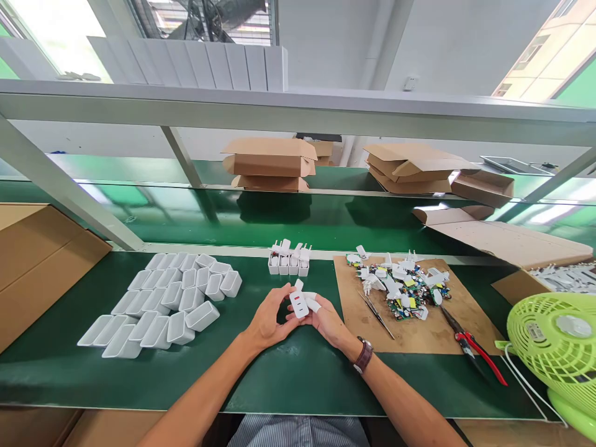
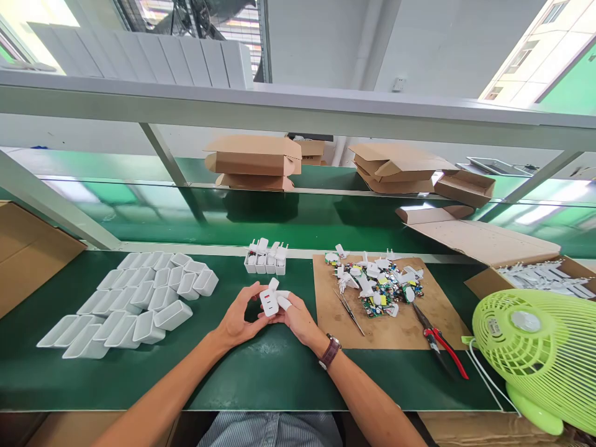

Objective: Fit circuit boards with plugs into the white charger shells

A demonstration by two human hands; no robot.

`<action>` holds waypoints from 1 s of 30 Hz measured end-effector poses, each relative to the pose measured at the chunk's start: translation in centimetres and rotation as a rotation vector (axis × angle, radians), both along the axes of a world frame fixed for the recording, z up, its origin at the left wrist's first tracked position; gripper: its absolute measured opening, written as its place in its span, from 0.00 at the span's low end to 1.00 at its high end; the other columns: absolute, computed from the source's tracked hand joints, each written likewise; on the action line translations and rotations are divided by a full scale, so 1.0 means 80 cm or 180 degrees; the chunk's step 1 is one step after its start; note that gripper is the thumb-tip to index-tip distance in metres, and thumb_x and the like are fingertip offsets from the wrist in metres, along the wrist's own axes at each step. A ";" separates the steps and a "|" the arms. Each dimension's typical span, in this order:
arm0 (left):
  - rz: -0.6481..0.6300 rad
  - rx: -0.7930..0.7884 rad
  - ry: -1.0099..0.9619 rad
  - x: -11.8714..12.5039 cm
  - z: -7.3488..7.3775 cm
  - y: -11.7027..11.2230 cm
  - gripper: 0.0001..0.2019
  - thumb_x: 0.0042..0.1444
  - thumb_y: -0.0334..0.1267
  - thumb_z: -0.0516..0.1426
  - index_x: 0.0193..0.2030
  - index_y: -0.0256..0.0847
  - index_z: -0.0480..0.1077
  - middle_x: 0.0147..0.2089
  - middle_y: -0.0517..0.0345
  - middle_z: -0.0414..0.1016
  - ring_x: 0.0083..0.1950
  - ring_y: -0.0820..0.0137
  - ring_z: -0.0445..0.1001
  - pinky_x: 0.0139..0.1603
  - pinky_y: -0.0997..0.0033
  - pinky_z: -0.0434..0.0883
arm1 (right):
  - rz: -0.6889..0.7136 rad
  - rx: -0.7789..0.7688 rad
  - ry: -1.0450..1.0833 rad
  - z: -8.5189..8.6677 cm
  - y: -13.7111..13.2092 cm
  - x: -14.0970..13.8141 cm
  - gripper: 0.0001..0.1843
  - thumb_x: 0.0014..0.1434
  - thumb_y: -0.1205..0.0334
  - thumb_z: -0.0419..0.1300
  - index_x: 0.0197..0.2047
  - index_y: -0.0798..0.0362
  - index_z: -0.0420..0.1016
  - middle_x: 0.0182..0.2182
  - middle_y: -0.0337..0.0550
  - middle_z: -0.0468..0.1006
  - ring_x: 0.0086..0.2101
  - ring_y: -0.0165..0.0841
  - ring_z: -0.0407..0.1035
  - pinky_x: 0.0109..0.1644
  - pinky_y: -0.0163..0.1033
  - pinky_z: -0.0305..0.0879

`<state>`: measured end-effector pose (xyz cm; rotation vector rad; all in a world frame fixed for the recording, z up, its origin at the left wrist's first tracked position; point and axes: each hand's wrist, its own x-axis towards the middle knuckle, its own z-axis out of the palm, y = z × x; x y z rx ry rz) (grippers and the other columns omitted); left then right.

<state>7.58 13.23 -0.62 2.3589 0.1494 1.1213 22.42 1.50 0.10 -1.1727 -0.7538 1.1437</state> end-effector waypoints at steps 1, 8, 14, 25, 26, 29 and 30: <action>0.0041 0.0016 0.0021 0.000 0.000 -0.001 0.37 0.63 0.39 0.61 0.74 0.47 0.49 0.58 0.44 0.76 0.53 0.55 0.79 0.53 0.52 0.76 | -0.0109 0.0052 -0.0120 -0.002 0.000 0.000 0.26 0.63 0.39 0.60 0.52 0.51 0.75 0.41 0.50 0.84 0.42 0.45 0.82 0.47 0.56 0.80; 0.0634 0.0277 0.0189 0.005 -0.007 0.007 0.36 0.62 0.37 0.61 0.74 0.46 0.52 0.57 0.43 0.76 0.56 0.51 0.74 0.56 0.48 0.72 | -0.0697 0.0550 -0.1160 -0.005 -0.004 0.010 0.22 0.60 0.39 0.65 0.47 0.47 0.77 0.53 0.50 0.80 0.52 0.43 0.77 0.61 0.52 0.74; 0.1657 -0.0880 -0.0275 0.014 -0.010 0.046 0.32 0.63 0.41 0.59 0.72 0.42 0.56 0.56 0.42 0.71 0.52 0.56 0.74 0.57 0.46 0.73 | -0.1114 0.0554 -0.1741 -0.013 0.006 0.048 0.19 0.67 0.47 0.58 0.56 0.48 0.73 0.50 0.53 0.81 0.50 0.43 0.78 0.58 0.57 0.76; 0.1787 -0.1617 -0.0323 0.049 -0.049 0.097 0.31 0.56 0.30 0.56 0.67 0.39 0.60 0.56 0.40 0.76 0.59 0.51 0.76 0.61 0.43 0.72 | -0.1056 0.0118 -0.2158 -0.041 0.080 0.088 0.21 0.54 0.63 0.61 0.52 0.52 0.71 0.45 0.52 0.82 0.45 0.44 0.80 0.48 0.53 0.80; 0.1780 -0.1669 -0.0345 0.056 -0.048 0.102 0.31 0.55 0.30 0.57 0.67 0.39 0.60 0.56 0.40 0.76 0.60 0.51 0.76 0.63 0.43 0.71 | -0.1019 0.0092 -0.2163 -0.039 0.090 0.090 0.20 0.54 0.64 0.60 0.52 0.52 0.71 0.44 0.52 0.82 0.43 0.44 0.81 0.47 0.53 0.80; 0.1779 -0.1863 -0.0344 0.082 -0.039 0.120 0.32 0.56 0.28 0.57 0.68 0.39 0.60 0.58 0.40 0.76 0.63 0.51 0.75 0.66 0.43 0.69 | -0.0968 0.0023 -0.2189 -0.030 0.118 0.101 0.22 0.55 0.67 0.61 0.54 0.53 0.70 0.47 0.53 0.81 0.44 0.44 0.80 0.50 0.52 0.79; 0.1783 -0.1943 -0.0310 0.093 -0.034 0.127 0.32 0.56 0.28 0.57 0.69 0.38 0.59 0.59 0.39 0.76 0.64 0.50 0.74 0.67 0.43 0.68 | -0.0969 0.0000 -0.2202 -0.026 0.127 0.108 0.23 0.56 0.67 0.62 0.56 0.53 0.70 0.48 0.53 0.81 0.46 0.44 0.80 0.52 0.51 0.78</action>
